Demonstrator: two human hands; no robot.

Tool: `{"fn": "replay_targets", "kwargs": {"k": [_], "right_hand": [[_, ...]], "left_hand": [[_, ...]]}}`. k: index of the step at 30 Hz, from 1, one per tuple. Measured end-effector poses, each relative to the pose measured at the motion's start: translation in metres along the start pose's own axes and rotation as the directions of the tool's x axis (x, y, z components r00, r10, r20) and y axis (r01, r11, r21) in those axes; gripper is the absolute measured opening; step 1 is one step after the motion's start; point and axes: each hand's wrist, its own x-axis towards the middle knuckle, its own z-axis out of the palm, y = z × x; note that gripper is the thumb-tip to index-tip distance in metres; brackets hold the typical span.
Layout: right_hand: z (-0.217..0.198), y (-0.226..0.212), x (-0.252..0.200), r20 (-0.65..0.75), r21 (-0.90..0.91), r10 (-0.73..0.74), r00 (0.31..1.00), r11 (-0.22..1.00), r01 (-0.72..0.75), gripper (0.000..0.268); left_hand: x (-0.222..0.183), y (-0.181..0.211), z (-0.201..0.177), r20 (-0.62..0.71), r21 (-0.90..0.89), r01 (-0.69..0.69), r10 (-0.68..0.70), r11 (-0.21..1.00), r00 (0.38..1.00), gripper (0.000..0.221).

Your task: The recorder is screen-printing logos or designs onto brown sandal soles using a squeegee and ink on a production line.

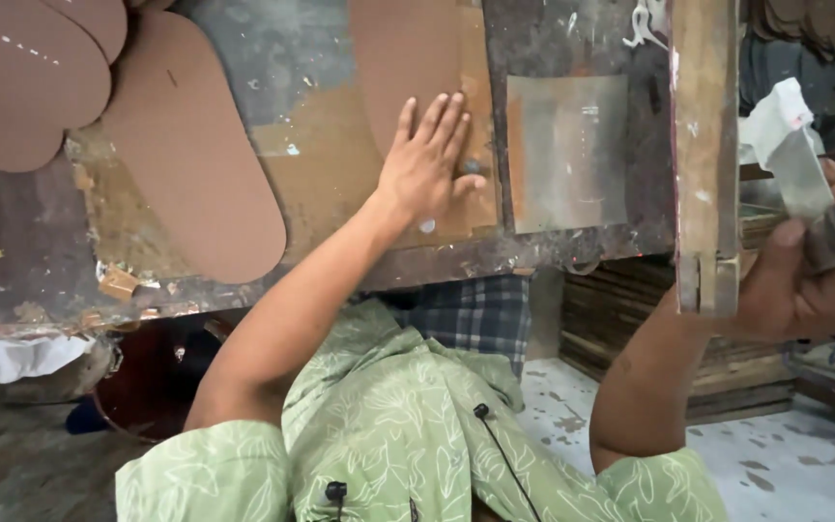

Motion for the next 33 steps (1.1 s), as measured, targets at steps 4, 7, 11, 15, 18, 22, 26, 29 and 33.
{"fn": "replay_targets", "kwargs": {"k": [4, 7, 11, 15, 18, 22, 26, 29, 33], "right_hand": [[-0.007, 0.001, -0.004, 0.059, 0.051, 0.012, 0.998, 0.999, -0.015, 0.026], [-0.010, 0.006, -0.010, 0.041, 0.012, 0.019, 0.999, 1.000, -0.019, 0.027], [-0.006, 0.019, -0.012, -0.056, 0.035, 0.011, 0.998, 0.999, -0.009, 0.027], [0.036, -0.002, -0.031, -0.076, -0.025, 0.000, 0.997, 1.000, -0.002, 0.029], [0.076, -0.020, -0.060, 0.067, 0.102, 0.224, 0.972, 0.968, -0.230, 0.037], [0.105, -0.011, -0.102, 0.482, -0.177, 0.191, 0.855, 0.977, -0.118, 0.042], [0.116, -0.025, -0.113, 0.619, -0.176, 0.215, 0.756, 0.975, -0.134, 0.037], [0.125, -0.023, -0.096, 0.690, -0.154, 0.217, 0.691, 0.976, -0.152, 0.035], [0.163, 0.026, -0.074, 0.732, -0.133, 0.124, 0.670, 0.990, -0.038, 0.031]], "left_hand": [[-0.020, 0.020, -0.021, 0.134, -0.002, -0.050, 0.050, 0.999, 0.990, 0.097], [-0.049, 0.034, -0.026, 0.176, -0.017, -0.088, 0.090, 0.996, 0.980, 0.099], [-0.075, 0.041, -0.036, 0.175, -0.255, -0.112, 0.159, 0.961, 0.972, 0.095], [-0.088, 0.036, -0.119, 0.074, -0.578, -0.048, 0.111, 0.815, 0.991, 0.082], [-0.096, 0.030, -0.158, -0.089, -0.873, -0.045, -0.067, 0.486, 0.994, 0.074], [-0.104, 0.018, -0.119, 0.041, -0.910, 0.219, -0.452, 0.351, 0.891, 0.066], [-0.106, 0.015, -0.085, 0.179, -0.789, 0.509, -0.665, 0.343, 0.725, 0.069], [-0.112, 0.012, -0.066, 0.126, -0.671, 0.563, -0.674, 0.482, 0.728, 0.071], [-0.120, 0.010, -0.050, -0.013, -0.603, 0.486, -0.617, 0.633, 0.787, 0.069]]}}
